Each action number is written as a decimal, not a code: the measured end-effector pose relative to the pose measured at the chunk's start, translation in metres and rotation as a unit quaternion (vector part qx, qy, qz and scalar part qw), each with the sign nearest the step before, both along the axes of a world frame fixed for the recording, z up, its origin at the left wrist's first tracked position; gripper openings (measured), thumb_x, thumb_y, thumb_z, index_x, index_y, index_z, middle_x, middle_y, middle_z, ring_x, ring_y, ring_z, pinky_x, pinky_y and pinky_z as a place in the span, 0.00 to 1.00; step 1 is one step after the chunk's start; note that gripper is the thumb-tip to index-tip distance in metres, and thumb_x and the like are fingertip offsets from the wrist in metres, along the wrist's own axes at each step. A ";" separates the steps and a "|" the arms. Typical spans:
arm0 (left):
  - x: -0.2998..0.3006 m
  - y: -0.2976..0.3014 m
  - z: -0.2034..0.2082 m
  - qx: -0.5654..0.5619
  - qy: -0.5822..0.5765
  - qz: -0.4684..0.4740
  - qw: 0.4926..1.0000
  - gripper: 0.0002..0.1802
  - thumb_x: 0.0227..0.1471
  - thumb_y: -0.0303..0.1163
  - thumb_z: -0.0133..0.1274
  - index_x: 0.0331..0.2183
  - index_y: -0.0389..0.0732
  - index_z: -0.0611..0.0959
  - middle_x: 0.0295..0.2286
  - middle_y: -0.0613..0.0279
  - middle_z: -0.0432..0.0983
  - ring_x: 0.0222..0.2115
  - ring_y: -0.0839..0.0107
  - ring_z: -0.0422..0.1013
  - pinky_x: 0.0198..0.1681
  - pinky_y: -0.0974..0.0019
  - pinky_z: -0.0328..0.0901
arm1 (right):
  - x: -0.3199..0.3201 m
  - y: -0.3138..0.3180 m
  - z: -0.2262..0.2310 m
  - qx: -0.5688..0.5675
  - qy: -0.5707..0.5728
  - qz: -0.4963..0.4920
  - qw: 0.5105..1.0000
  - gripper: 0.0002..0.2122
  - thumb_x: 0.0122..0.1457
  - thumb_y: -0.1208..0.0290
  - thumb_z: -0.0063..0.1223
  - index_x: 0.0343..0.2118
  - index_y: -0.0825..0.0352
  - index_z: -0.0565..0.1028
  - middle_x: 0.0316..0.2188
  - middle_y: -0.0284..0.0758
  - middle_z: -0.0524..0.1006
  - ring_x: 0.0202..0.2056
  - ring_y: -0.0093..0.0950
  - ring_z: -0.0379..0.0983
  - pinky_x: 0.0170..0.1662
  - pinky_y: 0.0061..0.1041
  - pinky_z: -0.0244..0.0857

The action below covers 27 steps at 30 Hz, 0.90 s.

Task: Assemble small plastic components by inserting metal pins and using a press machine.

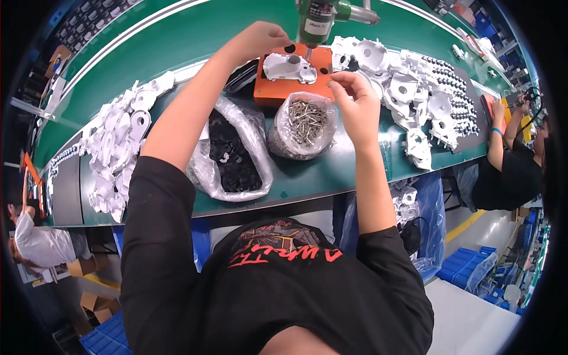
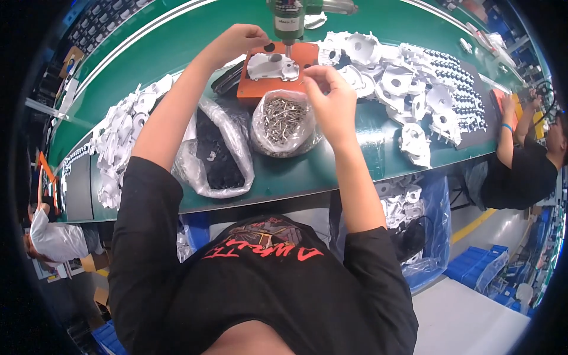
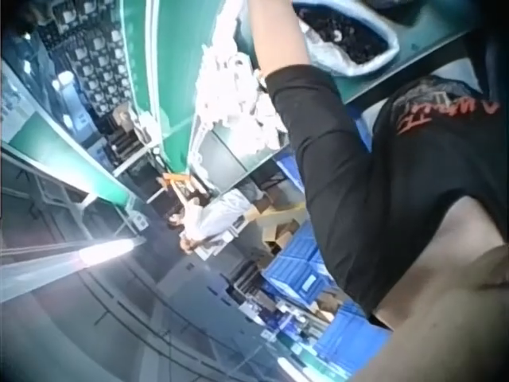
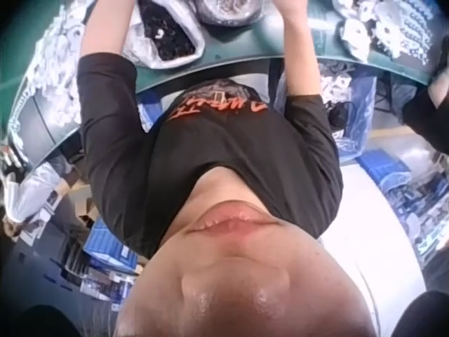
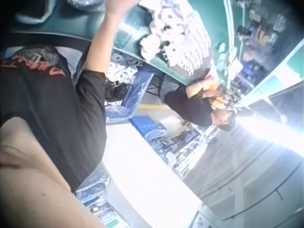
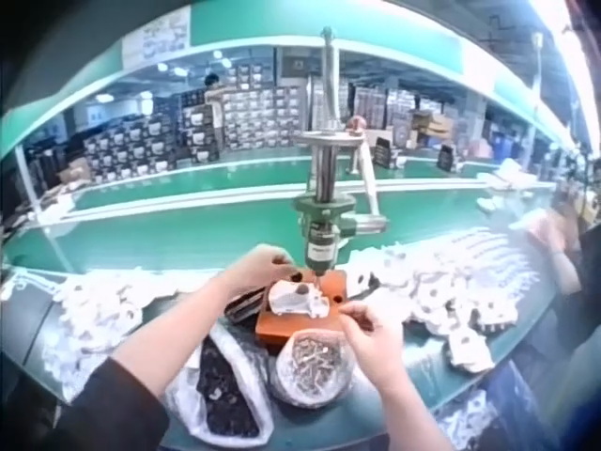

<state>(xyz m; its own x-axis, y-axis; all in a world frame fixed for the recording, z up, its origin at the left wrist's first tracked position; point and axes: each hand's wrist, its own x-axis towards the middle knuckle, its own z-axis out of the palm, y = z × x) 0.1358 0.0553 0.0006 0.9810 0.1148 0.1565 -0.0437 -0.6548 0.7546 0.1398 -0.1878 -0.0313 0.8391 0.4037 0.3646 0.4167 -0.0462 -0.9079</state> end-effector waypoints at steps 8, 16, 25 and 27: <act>0.039 -0.011 -0.009 -0.014 0.082 -0.065 0.994 0.11 0.47 0.35 0.54 0.28 0.37 0.81 0.20 0.68 0.71 0.20 0.80 0.63 0.24 0.75 0.58 | 0.043 -0.004 -0.027 0.039 0.034 -0.015 0.999 0.07 0.52 0.77 0.54 0.34 0.71 0.74 0.29 0.29 0.76 0.30 0.14 0.70 0.36 0.13 0.63; 0.067 0.021 -0.033 0.239 -0.139 -0.148 0.950 0.09 0.46 0.33 0.52 0.27 0.36 0.80 0.16 0.62 0.74 0.18 0.71 0.73 0.20 0.71 0.65 | 0.044 0.008 -0.055 0.060 0.071 -0.008 0.996 0.07 0.52 0.77 0.54 0.34 0.71 0.74 0.30 0.30 0.76 0.31 0.15 0.70 0.37 0.14 0.64; 0.067 0.012 -0.019 -0.007 0.076 -0.052 0.996 0.10 0.51 0.34 0.49 0.33 0.40 0.81 0.24 0.63 0.74 0.21 0.79 0.68 0.22 0.76 0.64 | 0.035 0.007 -0.056 0.148 0.115 0.004 0.982 0.06 0.54 0.79 0.53 0.35 0.71 0.74 0.30 0.30 0.76 0.32 0.16 0.71 0.36 0.15 0.64; 0.066 0.011 -0.019 -0.018 0.059 -0.059 0.996 0.11 0.50 0.34 0.49 0.32 0.37 0.79 0.23 0.60 0.75 0.21 0.75 0.70 0.24 0.71 0.66 | 0.035 0.006 -0.057 0.149 0.112 0.014 0.982 0.06 0.54 0.79 0.53 0.35 0.71 0.74 0.30 0.30 0.76 0.32 0.16 0.71 0.36 0.15 0.64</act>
